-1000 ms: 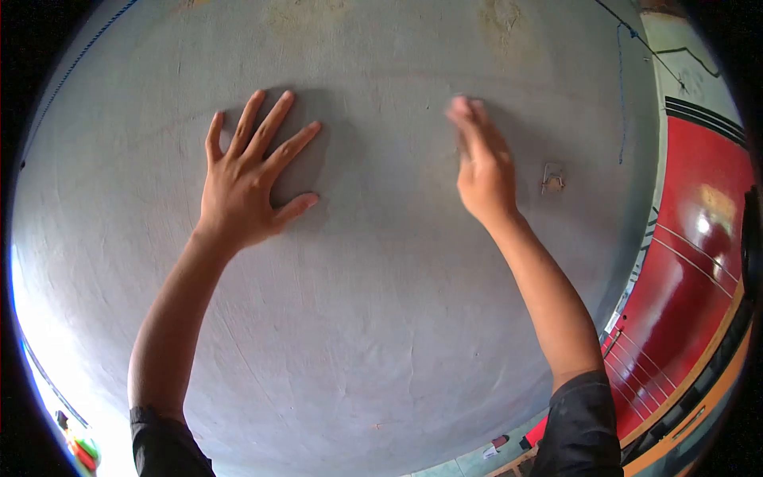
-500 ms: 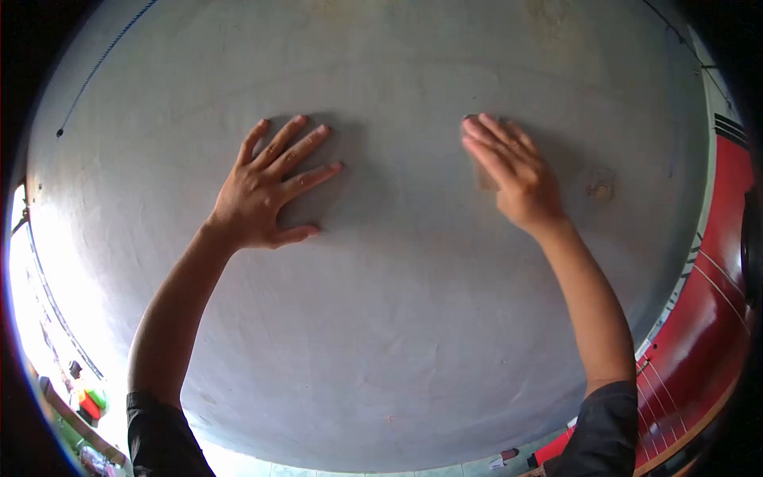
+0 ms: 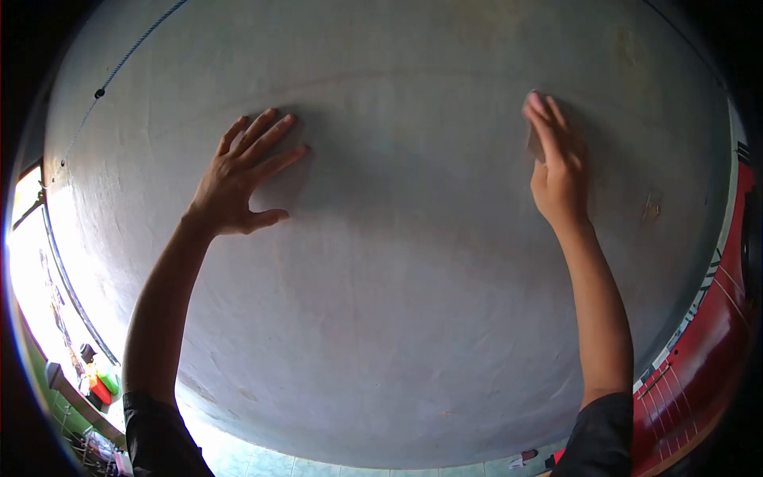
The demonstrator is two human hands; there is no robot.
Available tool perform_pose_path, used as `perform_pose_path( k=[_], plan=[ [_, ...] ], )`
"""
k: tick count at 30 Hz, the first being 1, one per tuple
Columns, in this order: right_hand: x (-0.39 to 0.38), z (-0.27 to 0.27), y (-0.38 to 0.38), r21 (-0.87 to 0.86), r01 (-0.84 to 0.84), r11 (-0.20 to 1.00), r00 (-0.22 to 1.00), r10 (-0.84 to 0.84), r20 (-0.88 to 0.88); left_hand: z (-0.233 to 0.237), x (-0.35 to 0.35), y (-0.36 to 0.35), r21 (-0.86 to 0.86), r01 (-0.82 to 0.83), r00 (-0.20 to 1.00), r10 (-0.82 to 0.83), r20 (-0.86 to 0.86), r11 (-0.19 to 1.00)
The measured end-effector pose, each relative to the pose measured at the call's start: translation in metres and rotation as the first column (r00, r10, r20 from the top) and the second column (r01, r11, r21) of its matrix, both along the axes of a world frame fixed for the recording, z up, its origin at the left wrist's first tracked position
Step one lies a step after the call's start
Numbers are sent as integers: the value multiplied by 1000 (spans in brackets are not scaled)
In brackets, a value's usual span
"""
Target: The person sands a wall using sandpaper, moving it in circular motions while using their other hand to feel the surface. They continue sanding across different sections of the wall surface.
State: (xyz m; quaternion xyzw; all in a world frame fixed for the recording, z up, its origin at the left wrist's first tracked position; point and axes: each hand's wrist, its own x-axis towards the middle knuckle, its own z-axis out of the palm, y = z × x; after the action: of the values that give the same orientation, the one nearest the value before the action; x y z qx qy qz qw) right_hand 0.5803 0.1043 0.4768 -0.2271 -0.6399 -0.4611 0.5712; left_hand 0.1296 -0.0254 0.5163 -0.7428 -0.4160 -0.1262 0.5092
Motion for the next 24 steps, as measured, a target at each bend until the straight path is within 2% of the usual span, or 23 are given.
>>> perform_pose_path(
  k=[1,4,8,10,13,16,19,22,23,24],
  plan=[
    [2,-3,3,19,-8,1000,996,10,-91,3,0,0,4,20,1000,-20,1,1000],
    [-12,-25,5,26,19,999,986,-15,-168,2,-3,0,-2,-58,996,58,-65,998],
    [-33,-43,-11,-20,3,1000,996,-2,85,-5,0,2,43,-91,992,95,-83,995],
    [-29,-40,-10,-11,5,1000,999,-5,43,-7,-3,1,54,-134,985,139,-104,990],
    [-23,-37,-5,-12,-33,999,998,32,-50,-11,-13,4,35,-114,984,118,-132,993],
    [-43,-36,-7,-58,-61,996,989,53,-135,-14,-23,2,1,-142,979,141,-147,990],
    [-73,-43,-9,-53,-51,997,997,53,48,-22,-40,16,71,-72,976,85,-202,995],
    [-72,-39,-12,-48,-17,999,958,30,287,-29,-37,15,87,-20,986,34,-165,996],
    [-63,-33,-14,-79,-12,997,960,33,277,-31,-37,15,78,-33,986,45,-159,996],
    [-62,-31,-11,-67,-30,997,982,42,186,-33,-37,14,70,-47,987,57,-150,996]
  ],
)
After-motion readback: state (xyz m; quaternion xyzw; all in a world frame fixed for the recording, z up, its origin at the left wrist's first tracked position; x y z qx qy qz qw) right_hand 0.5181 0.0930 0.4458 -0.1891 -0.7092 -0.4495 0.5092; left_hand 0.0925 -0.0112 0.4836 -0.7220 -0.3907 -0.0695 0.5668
